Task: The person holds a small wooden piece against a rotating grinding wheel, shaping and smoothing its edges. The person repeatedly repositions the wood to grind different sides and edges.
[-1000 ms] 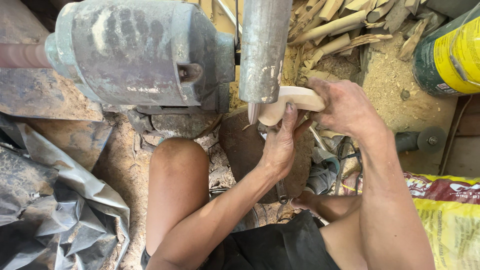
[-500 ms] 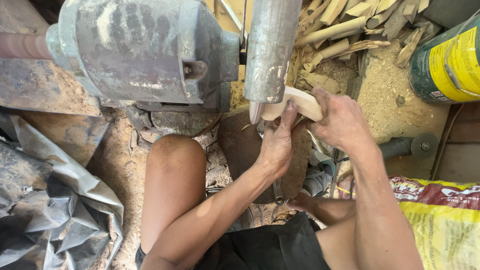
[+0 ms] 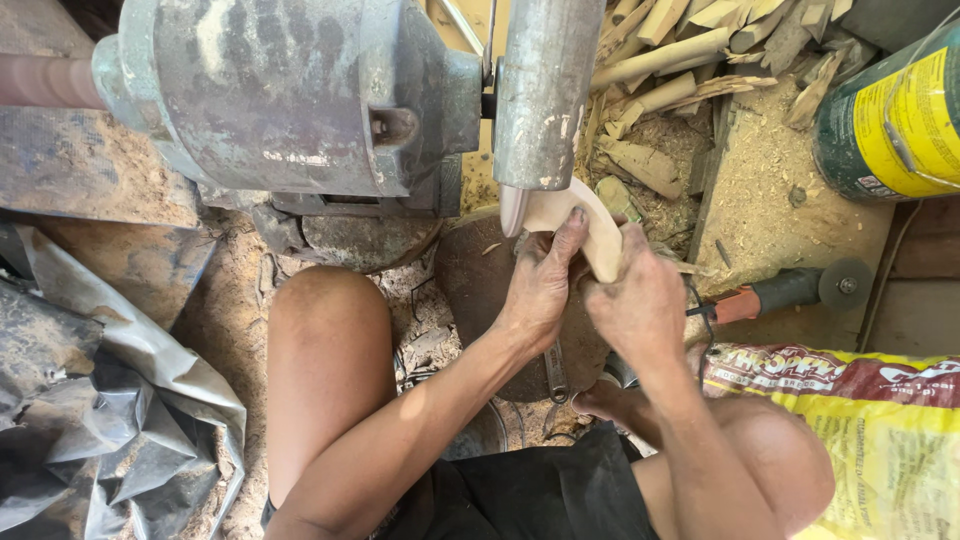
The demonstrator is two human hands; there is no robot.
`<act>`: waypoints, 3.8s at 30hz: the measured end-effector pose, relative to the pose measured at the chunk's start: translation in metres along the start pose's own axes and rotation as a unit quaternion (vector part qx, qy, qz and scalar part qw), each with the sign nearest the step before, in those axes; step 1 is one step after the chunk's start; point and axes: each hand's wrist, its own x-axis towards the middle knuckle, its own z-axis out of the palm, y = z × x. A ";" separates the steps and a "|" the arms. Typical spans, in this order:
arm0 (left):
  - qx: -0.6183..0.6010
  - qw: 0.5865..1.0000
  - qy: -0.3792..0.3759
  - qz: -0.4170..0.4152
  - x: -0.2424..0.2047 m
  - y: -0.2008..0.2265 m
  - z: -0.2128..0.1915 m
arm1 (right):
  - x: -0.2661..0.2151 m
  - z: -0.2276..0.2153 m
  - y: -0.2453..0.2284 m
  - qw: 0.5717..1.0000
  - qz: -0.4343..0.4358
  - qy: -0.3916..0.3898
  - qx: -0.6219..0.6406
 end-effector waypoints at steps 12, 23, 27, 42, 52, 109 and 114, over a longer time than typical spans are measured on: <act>0.064 0.995 -0.045 -0.057 -0.011 0.021 -0.014 | -0.036 0.023 -0.030 0.971 0.059 0.024 0.229; 0.278 0.947 -0.124 0.102 -0.045 0.006 -0.003 | -0.037 0.025 0.029 0.967 -0.012 0.045 0.250; 0.303 0.934 -0.122 0.148 -0.048 0.012 0.001 | -0.038 0.028 0.028 0.961 -0.042 0.041 0.270; 0.170 0.974 -0.045 0.144 0.012 -0.019 0.013 | 0.070 -0.027 0.024 0.949 -0.287 0.100 -0.079; 0.053 0.993 -0.064 0.083 0.042 -0.027 0.010 | 0.126 -0.027 0.009 0.906 -0.347 0.040 -0.239; 0.726 0.631 0.127 0.243 0.014 -0.018 -0.081 | 0.024 0.043 -0.004 0.947 -0.116 -0.024 0.298; 0.697 0.669 0.127 0.224 0.020 -0.015 -0.077 | 0.034 0.044 -0.003 0.945 -0.128 -0.029 0.301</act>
